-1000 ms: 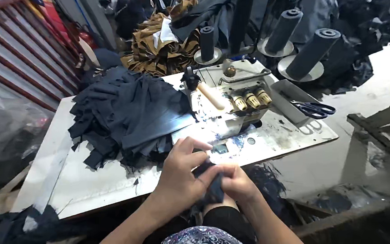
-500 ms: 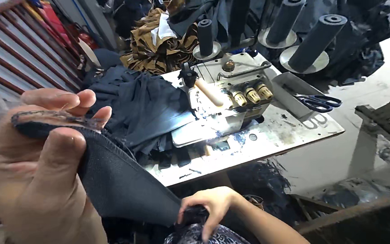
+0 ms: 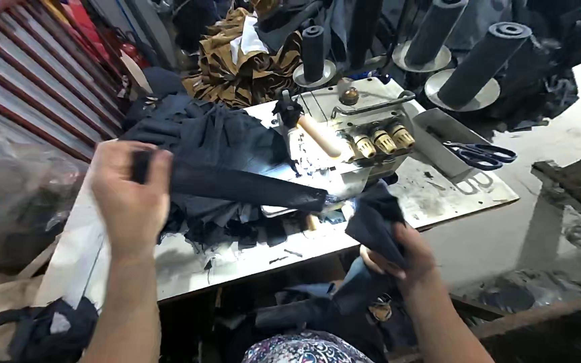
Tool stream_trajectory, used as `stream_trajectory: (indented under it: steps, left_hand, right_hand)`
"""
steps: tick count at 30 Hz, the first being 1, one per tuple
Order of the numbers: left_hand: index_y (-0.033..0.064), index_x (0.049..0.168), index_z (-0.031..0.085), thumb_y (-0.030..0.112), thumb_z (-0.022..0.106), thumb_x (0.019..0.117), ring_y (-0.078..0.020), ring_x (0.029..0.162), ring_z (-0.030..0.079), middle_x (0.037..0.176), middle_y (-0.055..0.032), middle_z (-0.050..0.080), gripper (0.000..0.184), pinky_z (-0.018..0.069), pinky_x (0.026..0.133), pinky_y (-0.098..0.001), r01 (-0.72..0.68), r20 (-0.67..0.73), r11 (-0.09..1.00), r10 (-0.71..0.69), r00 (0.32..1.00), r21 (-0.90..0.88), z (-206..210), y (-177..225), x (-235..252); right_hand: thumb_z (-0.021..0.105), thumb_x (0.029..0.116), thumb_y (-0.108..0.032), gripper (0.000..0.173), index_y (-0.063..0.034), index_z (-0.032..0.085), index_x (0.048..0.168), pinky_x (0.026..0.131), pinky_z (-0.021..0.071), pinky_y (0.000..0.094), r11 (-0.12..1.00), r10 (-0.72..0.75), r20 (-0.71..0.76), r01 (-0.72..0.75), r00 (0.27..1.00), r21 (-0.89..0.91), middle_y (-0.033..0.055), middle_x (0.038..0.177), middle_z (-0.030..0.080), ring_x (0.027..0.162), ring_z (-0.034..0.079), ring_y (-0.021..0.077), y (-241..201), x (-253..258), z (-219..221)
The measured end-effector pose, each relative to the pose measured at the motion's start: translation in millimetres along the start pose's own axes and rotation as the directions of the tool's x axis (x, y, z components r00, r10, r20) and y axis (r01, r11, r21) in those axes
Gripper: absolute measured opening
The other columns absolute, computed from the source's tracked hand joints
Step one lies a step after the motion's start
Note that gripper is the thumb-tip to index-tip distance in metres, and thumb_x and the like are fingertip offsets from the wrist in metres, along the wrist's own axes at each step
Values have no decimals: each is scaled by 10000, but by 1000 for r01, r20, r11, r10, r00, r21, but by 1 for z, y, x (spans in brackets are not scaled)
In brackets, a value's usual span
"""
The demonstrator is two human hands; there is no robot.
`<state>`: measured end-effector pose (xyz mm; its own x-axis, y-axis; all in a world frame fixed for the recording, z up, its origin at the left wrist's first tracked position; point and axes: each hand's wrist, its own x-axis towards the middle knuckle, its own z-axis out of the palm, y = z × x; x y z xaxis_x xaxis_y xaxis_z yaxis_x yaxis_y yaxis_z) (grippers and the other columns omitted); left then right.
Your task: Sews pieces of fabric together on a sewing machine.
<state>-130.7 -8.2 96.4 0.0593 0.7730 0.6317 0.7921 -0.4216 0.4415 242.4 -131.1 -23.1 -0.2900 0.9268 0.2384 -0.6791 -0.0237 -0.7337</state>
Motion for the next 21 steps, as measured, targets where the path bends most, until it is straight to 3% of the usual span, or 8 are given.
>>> stream_trajectory:
  steps: [1, 2, 3, 5, 8, 12, 19, 21]
  left_hand:
    - [-69, 1222, 626, 284, 586, 1044, -434, 1212, 584, 1317, -288, 578, 398, 458, 1020, -621, 0, 83, 993, -10, 997, 116, 17, -1, -4]
    - [-85, 1210, 636, 225, 600, 1029, -534, 1263, 517, 1371, -334, 533, 361, 399, 1031, -719, -17, 147, 986, -8, 989, 166, 34, -1, -10]
    - [-72, 1223, 642, 179, 605, 1015, -545, 1308, 481, 1414, -326, 516, 328, 369, 1062, -729, -65, 187, 981, 30, 982, 182, 51, 3, -18]
    - [-23, 1246, 676, 150, 592, 1011, -435, 1326, 537, 1395, -244, 594, 303, 403, 1119, -606, -260, 224, 960, 233, 946, 102, 84, 21, -43]
    - [46, 1131, 757, 175, 565, 1012, -284, 1153, 678, 1156, -117, 736, 260, 505, 1060, -484, -455, 292, 878, 478, 828, -146, 120, 45, -75]
    - [69, 1229, 727, 260, 573, 1010, -283, 1197, 663, 1216, -109, 720, 329, 491, 1089, -472, -499, 355, 856, 513, 782, -138, 129, 48, -84]
    - [88, 1281, 699, 280, 590, 1004, -246, 1300, 601, 1336, -71, 676, 354, 443, 1142, -447, -452, 435, 886, 449, 781, -103, 128, 63, -73]
    - [86, 1281, 705, 268, 588, 1002, -240, 1292, 605, 1321, -73, 683, 353, 446, 1139, -427, -440, 432, 890, 446, 784, -121, 129, 62, -67]
  right_hand:
    - [612, 993, -475, 277, -222, 706, 927, 452, 503, 175, 996, 74, -104, -78, 992, -35, -87, 566, 590, 441, 546, -4, 2, 8, -3]
    - [551, 1025, -426, 286, -201, 653, 881, 443, 487, 180, 987, 142, -205, -155, 968, -50, -77, 526, 544, 414, 514, 6, 10, 15, -7]
    - [458, 1058, -372, 311, -177, 610, 869, 444, 471, 188, 975, 193, -273, -215, 942, -54, -67, 511, 502, 405, 482, 18, 20, 21, -11]
    - [383, 1086, -328, 333, -155, 581, 882, 451, 456, 195, 968, 230, -322, -249, 919, -21, -67, 527, 460, 412, 438, 23, 38, 28, -20]
    - [384, 1089, -343, 407, -155, 604, 803, 452, 440, 197, 974, 223, -290, -206, 931, 91, -83, 543, 448, 422, 417, 19, 50, 28, -29]
    - [296, 1104, -433, 515, -179, 604, 780, 445, 420, 173, 961, 241, -208, -202, 948, 192, -110, 541, 445, 414, 405, -2, 47, 32, -36]
    - [524, 1027, -496, 426, -122, 662, 877, 463, 439, 156, 901, 164, -40, -133, 986, 412, -94, 567, 480, 439, 463, -1, 56, 48, -49]
    - [525, 1027, -501, 433, -117, 664, 883, 466, 450, 162, 899, 164, -28, -138, 986, 415, -91, 563, 484, 438, 472, 4, 57, 50, -49]
